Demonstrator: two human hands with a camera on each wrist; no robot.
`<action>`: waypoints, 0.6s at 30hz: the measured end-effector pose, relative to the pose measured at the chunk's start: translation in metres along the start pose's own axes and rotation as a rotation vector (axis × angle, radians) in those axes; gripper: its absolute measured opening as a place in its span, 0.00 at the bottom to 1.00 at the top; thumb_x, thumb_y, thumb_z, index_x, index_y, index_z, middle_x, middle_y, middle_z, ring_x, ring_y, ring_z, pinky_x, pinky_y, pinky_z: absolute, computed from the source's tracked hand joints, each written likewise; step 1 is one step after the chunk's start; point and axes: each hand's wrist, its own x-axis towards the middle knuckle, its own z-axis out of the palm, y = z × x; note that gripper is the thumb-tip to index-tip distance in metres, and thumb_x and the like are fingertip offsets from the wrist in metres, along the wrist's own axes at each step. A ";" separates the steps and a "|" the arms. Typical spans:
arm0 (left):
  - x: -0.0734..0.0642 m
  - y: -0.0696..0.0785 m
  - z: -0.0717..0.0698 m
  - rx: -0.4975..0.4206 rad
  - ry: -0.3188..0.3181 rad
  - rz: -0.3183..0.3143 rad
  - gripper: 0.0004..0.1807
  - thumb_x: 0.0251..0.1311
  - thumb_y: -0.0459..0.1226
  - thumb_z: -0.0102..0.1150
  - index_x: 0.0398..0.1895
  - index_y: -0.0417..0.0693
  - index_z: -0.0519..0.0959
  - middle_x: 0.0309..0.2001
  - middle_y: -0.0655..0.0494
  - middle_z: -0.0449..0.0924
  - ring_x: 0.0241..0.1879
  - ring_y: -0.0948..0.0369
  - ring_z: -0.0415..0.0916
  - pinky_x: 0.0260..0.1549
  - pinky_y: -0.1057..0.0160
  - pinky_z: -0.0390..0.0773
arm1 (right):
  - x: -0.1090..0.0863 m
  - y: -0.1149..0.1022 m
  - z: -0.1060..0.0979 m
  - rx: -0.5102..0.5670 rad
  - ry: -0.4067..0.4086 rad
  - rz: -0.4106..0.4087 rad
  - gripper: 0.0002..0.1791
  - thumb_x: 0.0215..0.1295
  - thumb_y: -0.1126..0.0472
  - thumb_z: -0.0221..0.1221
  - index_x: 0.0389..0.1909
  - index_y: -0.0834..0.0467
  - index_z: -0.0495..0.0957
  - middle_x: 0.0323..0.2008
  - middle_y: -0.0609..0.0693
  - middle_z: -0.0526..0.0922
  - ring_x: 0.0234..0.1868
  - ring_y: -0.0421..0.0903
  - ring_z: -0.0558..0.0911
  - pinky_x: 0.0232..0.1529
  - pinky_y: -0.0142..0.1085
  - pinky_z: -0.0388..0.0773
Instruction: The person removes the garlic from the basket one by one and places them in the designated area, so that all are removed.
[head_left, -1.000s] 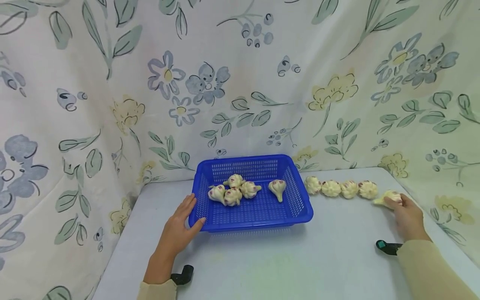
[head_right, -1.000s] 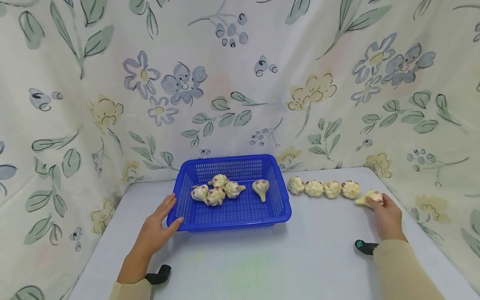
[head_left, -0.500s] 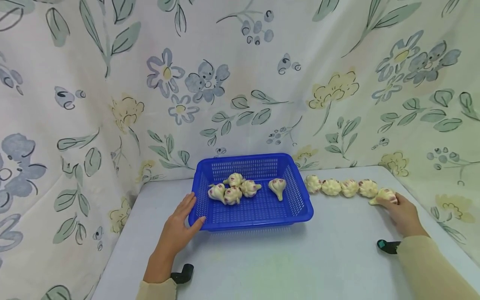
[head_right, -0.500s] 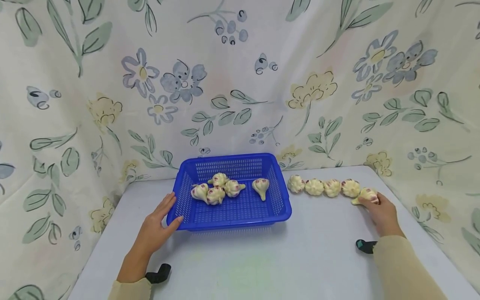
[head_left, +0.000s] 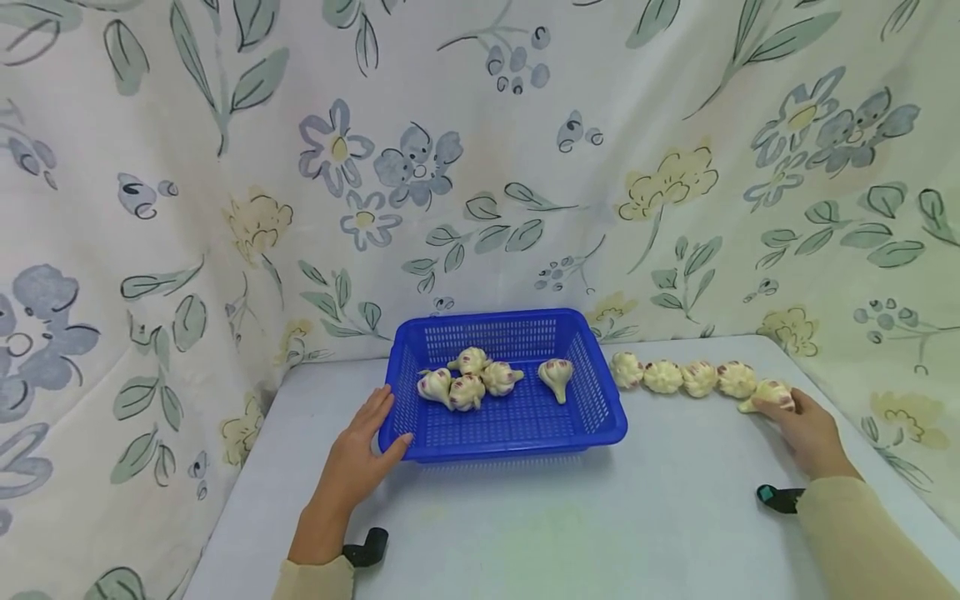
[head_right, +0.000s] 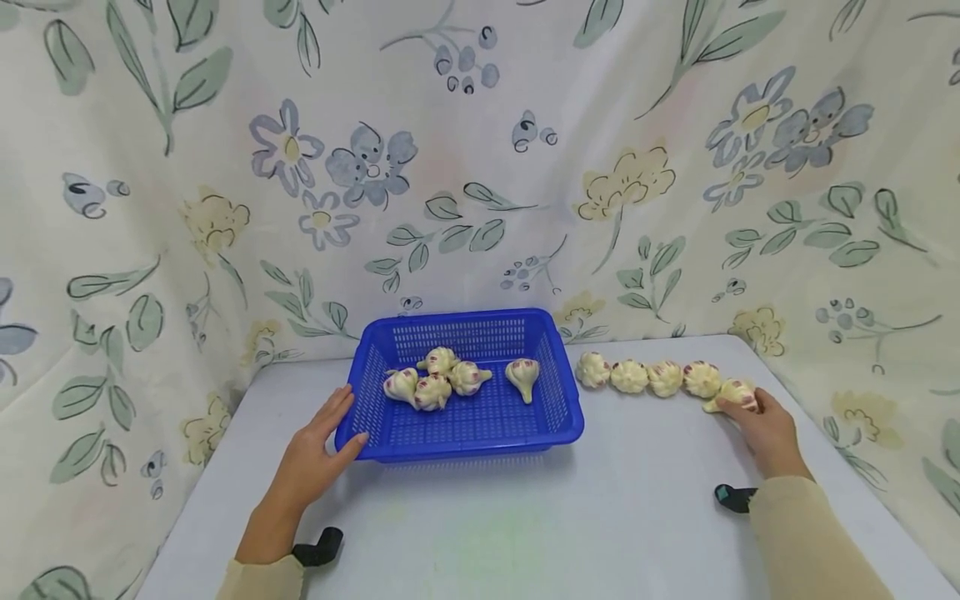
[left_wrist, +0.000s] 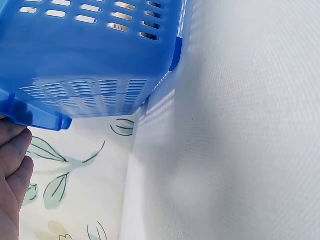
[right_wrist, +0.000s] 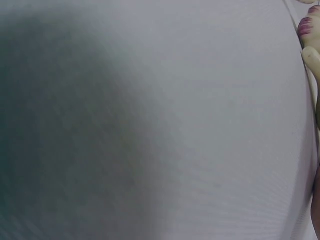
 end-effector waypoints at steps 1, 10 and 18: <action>0.000 0.000 0.000 -0.001 -0.002 -0.001 0.41 0.63 0.56 0.59 0.74 0.46 0.62 0.77 0.54 0.55 0.76 0.48 0.52 0.68 0.40 0.61 | 0.000 0.001 0.000 -0.002 0.003 0.000 0.65 0.56 0.24 0.54 0.77 0.55 0.27 0.77 0.64 0.30 0.75 0.72 0.40 0.69 0.67 0.49; 0.000 0.002 0.001 -0.001 -0.015 -0.008 0.42 0.63 0.57 0.59 0.74 0.46 0.61 0.77 0.54 0.55 0.76 0.48 0.52 0.68 0.40 0.61 | -0.002 0.000 0.000 0.007 0.014 0.007 0.64 0.58 0.26 0.54 0.77 0.56 0.27 0.77 0.64 0.30 0.75 0.71 0.41 0.69 0.66 0.51; 0.000 0.000 0.001 0.003 -0.014 -0.016 0.41 0.63 0.56 0.59 0.75 0.47 0.61 0.77 0.54 0.55 0.76 0.48 0.52 0.68 0.40 0.61 | 0.002 0.001 0.001 0.011 0.014 0.008 0.65 0.56 0.25 0.55 0.77 0.56 0.27 0.76 0.64 0.29 0.75 0.71 0.41 0.69 0.66 0.51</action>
